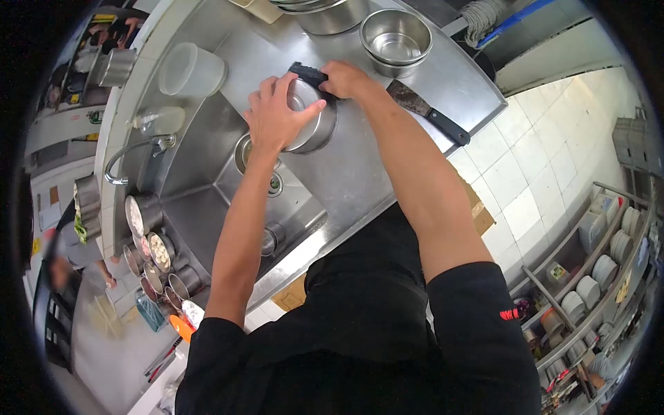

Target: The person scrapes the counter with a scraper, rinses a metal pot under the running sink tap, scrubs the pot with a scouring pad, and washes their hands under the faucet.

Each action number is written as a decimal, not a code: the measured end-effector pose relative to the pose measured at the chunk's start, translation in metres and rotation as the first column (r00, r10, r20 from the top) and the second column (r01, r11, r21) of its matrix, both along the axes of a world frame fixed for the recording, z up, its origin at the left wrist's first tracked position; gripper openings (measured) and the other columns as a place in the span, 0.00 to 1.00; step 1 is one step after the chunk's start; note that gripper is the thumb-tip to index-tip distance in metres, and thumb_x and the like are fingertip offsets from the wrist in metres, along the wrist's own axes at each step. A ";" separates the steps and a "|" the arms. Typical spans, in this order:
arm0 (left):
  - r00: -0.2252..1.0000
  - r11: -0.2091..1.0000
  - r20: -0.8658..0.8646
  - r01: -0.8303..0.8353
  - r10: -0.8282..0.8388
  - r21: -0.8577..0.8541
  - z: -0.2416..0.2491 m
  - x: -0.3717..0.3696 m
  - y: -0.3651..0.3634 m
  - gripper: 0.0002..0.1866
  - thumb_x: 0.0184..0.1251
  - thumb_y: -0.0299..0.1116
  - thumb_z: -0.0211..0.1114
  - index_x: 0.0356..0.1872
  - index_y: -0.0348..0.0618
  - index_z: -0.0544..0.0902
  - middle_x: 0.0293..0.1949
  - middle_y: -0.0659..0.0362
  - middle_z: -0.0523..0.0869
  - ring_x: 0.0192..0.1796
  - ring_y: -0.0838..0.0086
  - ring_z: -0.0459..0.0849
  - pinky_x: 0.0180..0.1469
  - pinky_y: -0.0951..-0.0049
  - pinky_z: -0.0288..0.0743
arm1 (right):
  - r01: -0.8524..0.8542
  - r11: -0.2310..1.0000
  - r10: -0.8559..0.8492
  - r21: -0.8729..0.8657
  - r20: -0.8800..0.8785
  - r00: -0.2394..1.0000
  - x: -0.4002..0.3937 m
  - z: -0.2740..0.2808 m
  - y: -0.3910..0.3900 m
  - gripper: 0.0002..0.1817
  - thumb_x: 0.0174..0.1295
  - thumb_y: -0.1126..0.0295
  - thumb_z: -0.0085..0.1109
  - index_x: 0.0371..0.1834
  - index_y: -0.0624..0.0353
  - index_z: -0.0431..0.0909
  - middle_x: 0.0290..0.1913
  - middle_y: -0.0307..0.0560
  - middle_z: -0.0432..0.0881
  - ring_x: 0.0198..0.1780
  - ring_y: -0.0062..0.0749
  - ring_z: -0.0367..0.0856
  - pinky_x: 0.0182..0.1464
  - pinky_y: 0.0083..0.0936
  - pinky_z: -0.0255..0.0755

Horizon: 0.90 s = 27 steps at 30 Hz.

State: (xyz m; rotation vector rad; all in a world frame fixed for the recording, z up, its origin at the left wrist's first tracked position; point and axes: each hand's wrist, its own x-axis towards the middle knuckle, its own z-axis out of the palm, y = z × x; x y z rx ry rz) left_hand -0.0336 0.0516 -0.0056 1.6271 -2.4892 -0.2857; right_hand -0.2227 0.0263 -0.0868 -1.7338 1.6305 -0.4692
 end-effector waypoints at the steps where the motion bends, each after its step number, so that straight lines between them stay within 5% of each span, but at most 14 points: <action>1: 1.000 1.000 -0.007 -0.014 0.014 0.009 0.001 0.001 0.000 0.42 0.48 0.65 0.74 0.65 0.60 0.76 0.66 0.57 0.73 0.66 0.50 0.69 0.63 0.41 0.65 | -0.005 1.000 0.005 -0.005 0.001 1.000 0.005 -0.002 0.005 0.17 0.60 0.61 0.63 0.46 0.62 0.84 0.50 0.61 0.84 0.53 0.54 0.83 0.56 0.47 0.76; 5: 0.997 0.997 -0.040 -0.064 0.066 0.048 0.001 -0.005 0.002 0.42 0.50 0.67 0.72 0.66 0.62 0.76 0.68 0.56 0.71 0.67 0.48 0.68 0.63 0.37 0.64 | 0.496 0.856 -0.505 -0.147 -0.029 0.862 0.046 -0.024 0.083 0.13 0.60 0.64 0.63 0.40 0.64 0.82 0.41 0.64 0.86 0.48 0.61 0.84 0.52 0.52 0.77; 9: 0.981 0.973 0.053 -0.191 0.185 0.133 0.011 -0.012 0.021 0.43 0.56 0.71 0.65 0.72 0.67 0.70 0.76 0.53 0.60 0.70 0.39 0.63 0.64 0.28 0.60 | 0.566 0.824 -0.566 -0.021 -0.030 0.824 0.047 -0.005 0.099 0.13 0.60 0.65 0.62 0.42 0.62 0.82 0.40 0.64 0.86 0.45 0.63 0.84 0.51 0.54 0.77; 12: 0.995 0.967 0.096 -0.060 0.038 0.247 0.014 0.004 0.017 0.44 0.55 0.70 0.67 0.74 0.70 0.68 0.79 0.53 0.56 0.73 0.38 0.58 0.65 0.27 0.59 | 0.319 0.941 -0.330 -0.115 -0.082 0.941 0.028 -0.001 0.067 0.10 0.62 0.66 0.60 0.43 0.59 0.81 0.41 0.62 0.86 0.44 0.63 0.84 0.49 0.54 0.77; 14: 0.969 0.970 0.088 0.238 -0.233 -0.055 -0.006 0.016 0.008 0.44 0.53 0.68 0.69 0.73 0.74 0.69 0.80 0.54 0.54 0.75 0.38 0.56 0.65 0.27 0.59 | 0.338 0.931 -0.350 -0.136 -0.081 0.933 0.030 -0.004 0.058 0.10 0.61 0.66 0.61 0.42 0.60 0.81 0.40 0.63 0.86 0.44 0.63 0.84 0.49 0.54 0.77; 19: 0.990 0.991 0.049 0.132 -0.130 -0.025 0.000 0.007 0.014 0.41 0.51 0.66 0.72 0.69 0.74 0.74 0.75 0.56 0.62 0.71 0.42 0.62 0.61 0.27 0.63 | 0.517 0.844 -0.523 -0.140 -0.010 0.852 0.065 -0.010 0.106 0.11 0.60 0.67 0.63 0.39 0.64 0.80 0.36 0.66 0.85 0.43 0.65 0.84 0.47 0.55 0.78; 21: 0.997 0.997 0.023 0.070 -0.071 0.026 0.000 0.005 0.020 0.40 0.51 0.66 0.72 0.68 0.73 0.75 0.73 0.56 0.65 0.70 0.43 0.64 0.60 0.28 0.63 | 0.640 0.769 -0.639 0.014 -0.039 0.768 0.077 -0.004 0.124 0.12 0.59 0.67 0.64 0.38 0.66 0.79 0.34 0.67 0.85 0.42 0.66 0.84 0.46 0.56 0.78; 27: 0.999 1.000 0.031 0.015 -0.014 -0.025 -0.002 0.002 0.021 0.40 0.49 0.66 0.73 0.66 0.68 0.76 0.70 0.56 0.67 0.68 0.46 0.65 0.61 0.31 0.64 | 0.557 0.796 -0.572 -0.237 0.005 0.820 0.054 -0.023 0.084 0.10 0.58 0.67 0.64 0.32 0.64 0.79 0.33 0.67 0.84 0.38 0.66 0.84 0.43 0.54 0.79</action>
